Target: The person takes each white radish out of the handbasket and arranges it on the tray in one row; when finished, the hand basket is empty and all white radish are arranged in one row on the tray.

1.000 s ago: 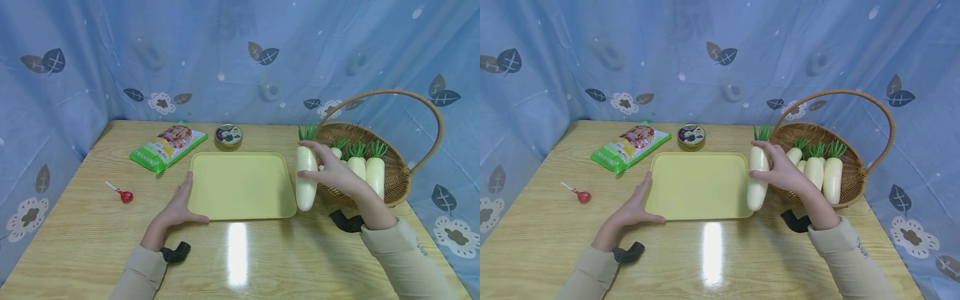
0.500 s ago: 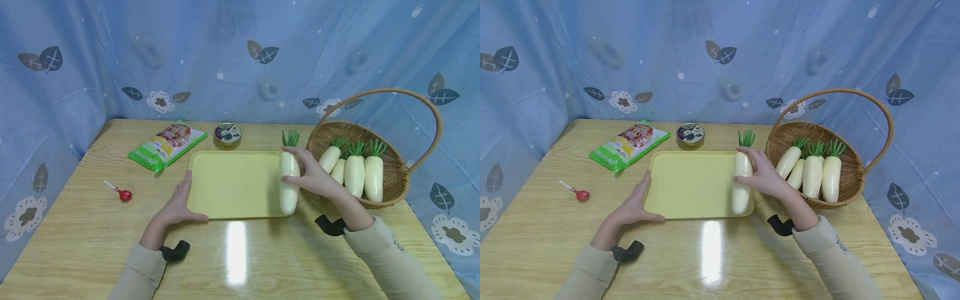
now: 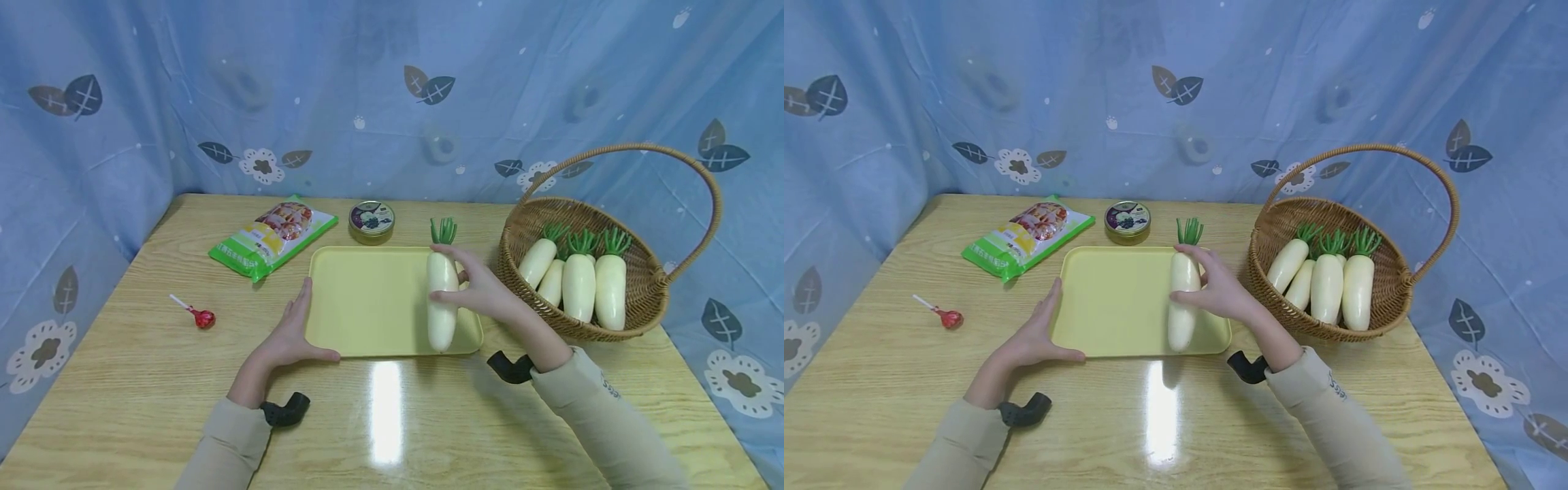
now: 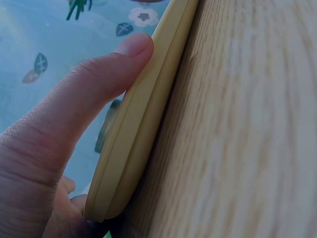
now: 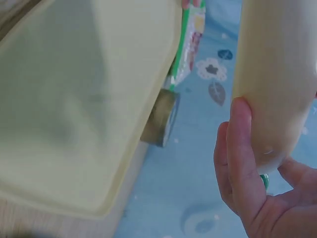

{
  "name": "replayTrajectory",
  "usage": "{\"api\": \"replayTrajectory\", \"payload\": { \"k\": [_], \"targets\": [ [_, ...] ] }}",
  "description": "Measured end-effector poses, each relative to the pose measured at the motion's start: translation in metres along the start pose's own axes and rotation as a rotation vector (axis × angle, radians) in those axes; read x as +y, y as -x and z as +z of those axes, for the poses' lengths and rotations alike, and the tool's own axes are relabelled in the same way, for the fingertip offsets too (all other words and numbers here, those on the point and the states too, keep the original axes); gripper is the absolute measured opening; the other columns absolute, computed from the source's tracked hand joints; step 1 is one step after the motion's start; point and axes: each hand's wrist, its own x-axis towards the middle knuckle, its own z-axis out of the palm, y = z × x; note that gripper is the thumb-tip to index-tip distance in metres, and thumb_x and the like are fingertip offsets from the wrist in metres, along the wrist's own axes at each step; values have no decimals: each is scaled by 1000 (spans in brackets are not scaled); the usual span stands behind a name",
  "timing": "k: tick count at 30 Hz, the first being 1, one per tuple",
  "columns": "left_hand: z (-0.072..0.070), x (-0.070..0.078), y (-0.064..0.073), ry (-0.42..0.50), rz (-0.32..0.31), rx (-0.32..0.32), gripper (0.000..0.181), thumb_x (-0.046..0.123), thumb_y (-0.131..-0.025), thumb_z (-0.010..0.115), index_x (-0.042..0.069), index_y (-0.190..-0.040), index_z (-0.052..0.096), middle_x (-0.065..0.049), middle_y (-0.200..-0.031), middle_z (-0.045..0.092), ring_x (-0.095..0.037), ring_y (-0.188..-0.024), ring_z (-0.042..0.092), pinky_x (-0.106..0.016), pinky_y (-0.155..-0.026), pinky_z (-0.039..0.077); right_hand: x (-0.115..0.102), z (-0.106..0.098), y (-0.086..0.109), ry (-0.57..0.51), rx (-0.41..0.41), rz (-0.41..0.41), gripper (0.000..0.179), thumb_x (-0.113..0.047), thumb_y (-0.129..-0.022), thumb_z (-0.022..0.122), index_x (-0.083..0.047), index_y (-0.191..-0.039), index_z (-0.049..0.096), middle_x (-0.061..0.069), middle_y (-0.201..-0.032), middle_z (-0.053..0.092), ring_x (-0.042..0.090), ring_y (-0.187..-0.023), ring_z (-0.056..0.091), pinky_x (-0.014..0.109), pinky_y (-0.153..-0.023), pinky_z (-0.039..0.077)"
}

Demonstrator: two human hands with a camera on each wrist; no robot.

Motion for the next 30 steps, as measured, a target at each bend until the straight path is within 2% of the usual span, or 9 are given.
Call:
{"api": "replayTrajectory", "payload": {
  "k": [3,8,15,24,30],
  "targets": [
    [0,0,0,1,0,-1,141,43,-54,86,5,-144,-16,-16,-151,-11,-29,-138,-6,-49,-109,-5,-1,7,-5,-38,-14,-6,76,-14,-77,73,-10,-141,32,18,-139,31,28,-82,57,32,-63,52],
    [0,1,-1,-1,6,1,141,43,-54,86,5,-144,-16,-16,-151,-11,-29,-138,-6,-50,-109,-5,-2,16,-15,-90,-42,-6,76,-11,-77,73,-8,-141,32,17,-137,34,27,-80,59,33,-62,53],
    [0,0,0,-14,-8,-1,140,42,-55,86,5,-144,-16,-16,-151,-12,-29,-138,-7,-49,-109,-5,-3,30,-31,-136,-62,59,77,-12,-76,74,-14,-141,34,16,-127,43,25,-76,62,33,-60,53],
    [0,2,1,-19,-18,-1,141,43,-54,86,6,-144,-16,-15,-151,-13,-31,-137,-7,-49,-109,-4,-3,48,-47,-229,-88,90,77,-8,-74,74,-11,-140,34,22,-125,40,26,-74,62,33,-60,54],
    [0,1,1,-14,-32,1,142,44,-53,86,8,-144,-16,-14,-151,-12,-30,-138,-6,-49,-109,-3,1,58,-57,-241,-95,116,76,-8,-75,73,-10,-140,34,22,-125,40,24,-74,61,32,-58,54]
  ]
}}
